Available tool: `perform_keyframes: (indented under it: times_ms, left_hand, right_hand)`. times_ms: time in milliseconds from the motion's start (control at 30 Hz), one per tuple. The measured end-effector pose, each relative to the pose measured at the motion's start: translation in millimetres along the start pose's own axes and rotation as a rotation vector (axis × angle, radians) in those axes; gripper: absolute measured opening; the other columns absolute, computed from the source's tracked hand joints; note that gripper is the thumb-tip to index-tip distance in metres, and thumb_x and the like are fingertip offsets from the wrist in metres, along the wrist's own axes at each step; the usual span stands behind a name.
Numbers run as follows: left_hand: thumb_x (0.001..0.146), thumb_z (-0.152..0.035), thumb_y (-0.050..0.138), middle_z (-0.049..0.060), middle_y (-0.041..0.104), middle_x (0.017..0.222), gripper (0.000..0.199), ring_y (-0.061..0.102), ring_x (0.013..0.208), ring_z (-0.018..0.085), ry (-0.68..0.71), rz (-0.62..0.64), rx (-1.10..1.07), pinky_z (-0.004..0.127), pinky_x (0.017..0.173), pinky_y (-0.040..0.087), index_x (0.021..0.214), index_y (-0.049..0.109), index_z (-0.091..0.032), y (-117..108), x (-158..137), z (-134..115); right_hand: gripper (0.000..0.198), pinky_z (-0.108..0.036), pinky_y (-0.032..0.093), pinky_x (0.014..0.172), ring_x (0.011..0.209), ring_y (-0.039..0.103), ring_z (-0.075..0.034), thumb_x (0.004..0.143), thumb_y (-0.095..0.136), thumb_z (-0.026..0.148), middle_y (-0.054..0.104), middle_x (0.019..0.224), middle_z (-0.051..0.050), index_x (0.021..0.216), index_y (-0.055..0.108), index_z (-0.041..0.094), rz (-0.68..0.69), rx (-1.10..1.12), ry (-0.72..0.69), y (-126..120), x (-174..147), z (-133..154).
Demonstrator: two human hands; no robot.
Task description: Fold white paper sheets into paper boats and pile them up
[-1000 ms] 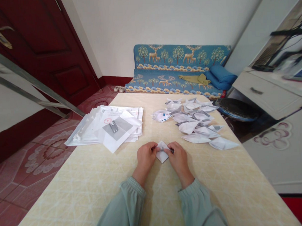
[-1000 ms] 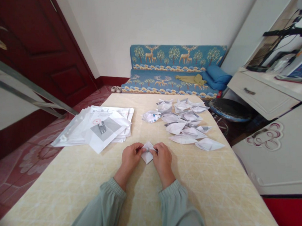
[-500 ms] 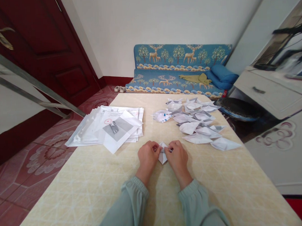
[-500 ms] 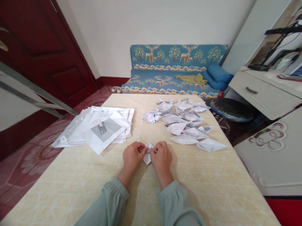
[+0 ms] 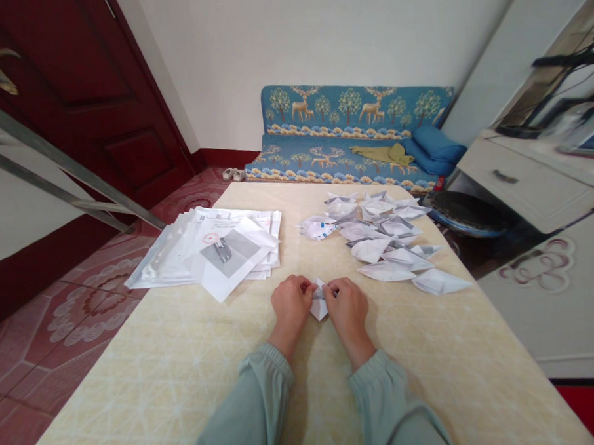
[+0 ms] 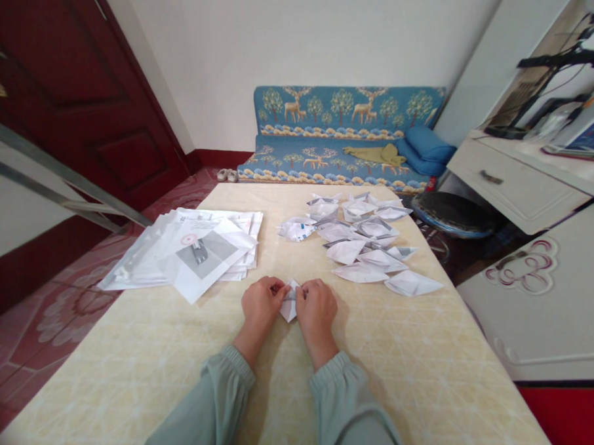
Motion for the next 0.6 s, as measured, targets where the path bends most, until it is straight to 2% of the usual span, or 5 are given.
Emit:
perform_keyframes:
  times_ms: [400,600]
  left_hand:
    - [0.078,-0.038,0.061,-0.002,0.065,0.084,0.013,0.057,0.072,0.015,0.043,-0.003,-0.007,0.025,0.056,0.027,0.076,0.066,-0.026,1.2,-2.1,-4.0]
    - [0.079,-0.036,0.062,0.001,0.063,0.087,0.012,0.055,0.086,0.018,0.055,-0.045,0.023,0.026,0.064,0.032,0.079,0.063,-0.024,-4.3,-5.2,-6.4]
  right_hand:
    - [0.015,-0.026,0.031,0.058,0.073,0.059,-0.017,0.078,0.058,0.023,0.067,0.079,-0.005,0.064,0.063,0.019,0.022,-0.050,0.031,0.6,1.6,0.1]
    - [0.014,-0.026,0.032,0.059,0.074,0.059,-0.017,0.078,0.059,0.026,0.067,0.078,-0.003,0.066,0.062,0.020,0.034,-0.030,0.047,0.9,1.6,-2.3]
Point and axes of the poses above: each hand's wrist, its own x-axis towards the middle knuckle, its own y-axis out of the palm, z = x × y, the point moved 9 cm from there along x, towards the middle knuckle
